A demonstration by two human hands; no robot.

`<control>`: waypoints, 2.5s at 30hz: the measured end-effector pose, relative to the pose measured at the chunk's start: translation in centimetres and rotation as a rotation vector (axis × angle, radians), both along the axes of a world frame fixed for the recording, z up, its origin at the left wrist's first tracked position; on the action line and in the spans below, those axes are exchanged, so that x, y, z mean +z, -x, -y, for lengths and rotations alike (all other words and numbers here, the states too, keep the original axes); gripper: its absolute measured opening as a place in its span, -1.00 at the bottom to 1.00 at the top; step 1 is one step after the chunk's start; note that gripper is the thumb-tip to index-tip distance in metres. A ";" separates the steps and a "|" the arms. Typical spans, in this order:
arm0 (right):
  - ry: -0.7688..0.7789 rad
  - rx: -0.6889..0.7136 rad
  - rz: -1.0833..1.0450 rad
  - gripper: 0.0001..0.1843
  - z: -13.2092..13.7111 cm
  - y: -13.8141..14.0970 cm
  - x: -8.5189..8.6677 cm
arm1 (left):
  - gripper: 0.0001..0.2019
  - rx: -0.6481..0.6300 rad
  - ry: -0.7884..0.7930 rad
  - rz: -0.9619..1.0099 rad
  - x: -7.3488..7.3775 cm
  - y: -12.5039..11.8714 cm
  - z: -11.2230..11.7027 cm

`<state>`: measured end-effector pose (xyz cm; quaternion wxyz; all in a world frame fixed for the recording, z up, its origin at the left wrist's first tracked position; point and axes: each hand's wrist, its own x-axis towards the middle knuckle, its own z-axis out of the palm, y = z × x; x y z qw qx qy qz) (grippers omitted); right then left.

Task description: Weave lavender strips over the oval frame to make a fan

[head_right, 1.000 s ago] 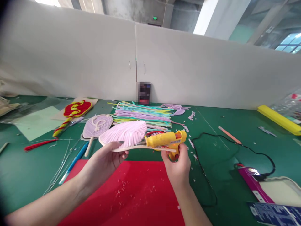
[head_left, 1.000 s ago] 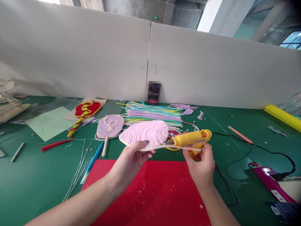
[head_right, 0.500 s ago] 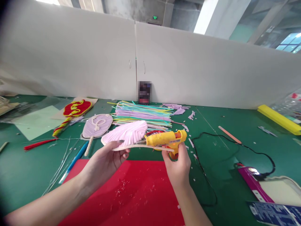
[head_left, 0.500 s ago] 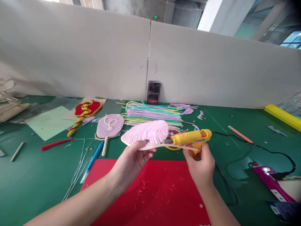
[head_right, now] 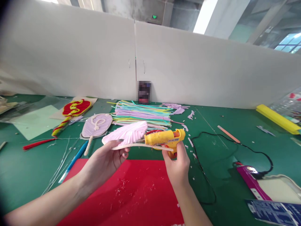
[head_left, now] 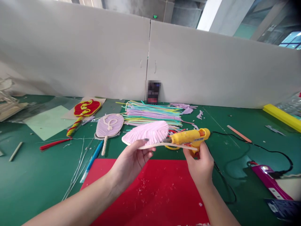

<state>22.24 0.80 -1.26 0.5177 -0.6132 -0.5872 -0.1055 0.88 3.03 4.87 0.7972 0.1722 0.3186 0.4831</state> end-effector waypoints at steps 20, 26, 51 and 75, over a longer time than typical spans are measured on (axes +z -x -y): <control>-0.016 0.017 0.057 -0.81 0.0 -0.1 0.0 | -0.92 -0.002 0.025 0.003 0.1 0.0 -0.2; 0.000 0.007 0.029 -0.79 0.0 -0.1 0.1 | -0.94 -0.004 0.024 -0.011 0.0 0.1 0.0; -0.028 -0.035 0.043 -0.77 -0.1 -0.4 0.0 | -0.95 -0.015 0.018 0.051 -0.1 0.3 -0.2; -0.056 -0.050 0.014 -0.73 -0.1 -0.5 -0.1 | -0.97 -0.029 0.000 0.066 -0.1 0.3 -0.1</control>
